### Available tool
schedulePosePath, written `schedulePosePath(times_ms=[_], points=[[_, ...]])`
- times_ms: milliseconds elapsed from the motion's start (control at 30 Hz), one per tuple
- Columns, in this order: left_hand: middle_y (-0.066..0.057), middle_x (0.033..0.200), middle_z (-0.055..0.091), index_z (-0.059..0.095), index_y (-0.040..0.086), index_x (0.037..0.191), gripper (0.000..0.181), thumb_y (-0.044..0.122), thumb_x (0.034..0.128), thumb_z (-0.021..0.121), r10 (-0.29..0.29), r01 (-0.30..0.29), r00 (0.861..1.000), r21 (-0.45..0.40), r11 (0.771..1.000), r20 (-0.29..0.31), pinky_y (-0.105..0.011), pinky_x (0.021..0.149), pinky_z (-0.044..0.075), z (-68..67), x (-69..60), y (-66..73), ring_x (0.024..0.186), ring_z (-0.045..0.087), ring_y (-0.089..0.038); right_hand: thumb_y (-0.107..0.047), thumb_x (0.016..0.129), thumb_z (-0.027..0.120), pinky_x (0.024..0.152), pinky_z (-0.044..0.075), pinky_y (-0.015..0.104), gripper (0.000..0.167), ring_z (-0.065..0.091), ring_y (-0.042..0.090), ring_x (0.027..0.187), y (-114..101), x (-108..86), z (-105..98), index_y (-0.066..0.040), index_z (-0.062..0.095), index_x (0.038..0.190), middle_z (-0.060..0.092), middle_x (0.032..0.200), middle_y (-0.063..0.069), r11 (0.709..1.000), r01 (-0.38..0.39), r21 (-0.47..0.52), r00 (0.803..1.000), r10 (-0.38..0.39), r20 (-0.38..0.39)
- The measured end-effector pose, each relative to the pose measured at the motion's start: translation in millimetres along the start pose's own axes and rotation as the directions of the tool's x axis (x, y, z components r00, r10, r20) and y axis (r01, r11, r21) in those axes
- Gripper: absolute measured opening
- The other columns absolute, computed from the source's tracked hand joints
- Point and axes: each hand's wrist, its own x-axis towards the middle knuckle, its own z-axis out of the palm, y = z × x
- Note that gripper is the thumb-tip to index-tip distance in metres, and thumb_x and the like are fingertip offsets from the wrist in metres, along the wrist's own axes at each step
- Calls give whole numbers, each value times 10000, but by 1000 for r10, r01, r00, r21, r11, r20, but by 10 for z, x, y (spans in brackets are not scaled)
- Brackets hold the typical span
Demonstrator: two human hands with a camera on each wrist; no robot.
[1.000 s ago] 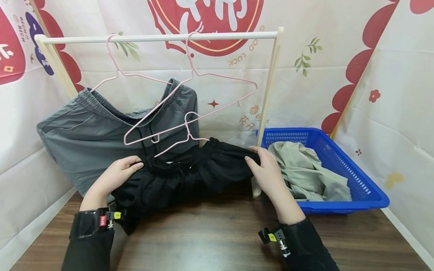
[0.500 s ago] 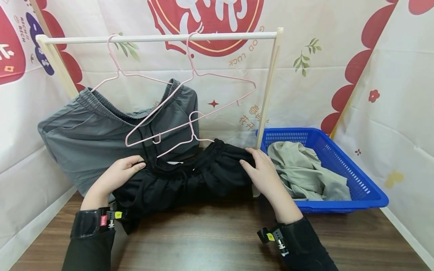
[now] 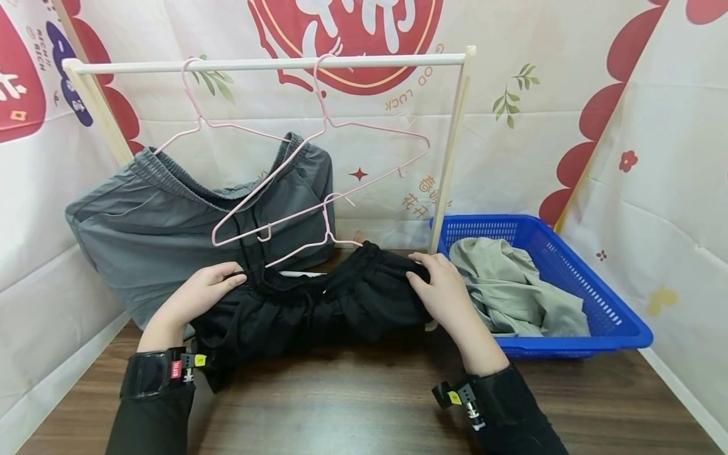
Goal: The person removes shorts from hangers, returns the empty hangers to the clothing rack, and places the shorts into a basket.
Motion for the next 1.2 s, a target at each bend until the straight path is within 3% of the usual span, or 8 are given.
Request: schedulePosePath(times_ms=[267, 600, 900, 1000, 1200], points=[[30, 889, 606, 648, 123, 973, 147, 231, 1008, 555, 0, 0, 1000, 14, 1000, 24, -410, 804, 437, 9, 8, 9, 848, 546, -174, -322, 1012, 530, 971, 365, 577, 413, 488, 403, 1201, -1, -8, -26, -52, 587, 1319, 560, 1280, 215, 999, -30, -45, 999, 31, 36], [32, 914, 618, 662, 134, 993, 174, 266, 1009, 550, -4, 3, 999, 17, 1000, 52, -414, 814, 439, 4, -5, 30, 861, 553, -170, -231, 1008, 538, 956, 394, 562, 317, 535, 407, 1158, -42, -41, -92, -19, 662, 1209, 631, 1202, 211, 996, -81, -30, 996, 82, 46], [41, 855, 584, 648, 144, 940, 149, 252, 1001, 566, 12, -13, 998, 21, 1000, 61, -384, 766, 424, 7, 0, 54, 804, 519, -168, -394, 1000, 533, 750, 434, 392, 395, 583, 244, 886, -68, -69, -191, -54, 731, 1028, 681, 985, 93, 997, -81, -7, 993, 81, 88], [39, 875, 605, 659, 142, 959, 146, 250, 1000, 569, 15, -17, 999, 27, 1000, 45, -393, 779, 433, -7, -5, 82, 820, 534, -168, -453, 993, 519, 733, 426, 378, 454, 579, 234, 866, -90, -72, -202, -50, 729, 1010, 676, 951, 82, 994, -106, 1, 990, 105, 91], [-12, 1051, 681, 691, 131, 1103, 219, 280, 999, 568, 1, 3, 999, 87, 996, -48, -457, 862, 463, -41, -36, 195, 966, 616, -207, -522, 990, 474, 715, 399, 377, 524, 526, 251, 818, -141, -83, -221, -41, 679, 955, 619, 868, 82, 988, -149, 46, 986, 144, 82]])
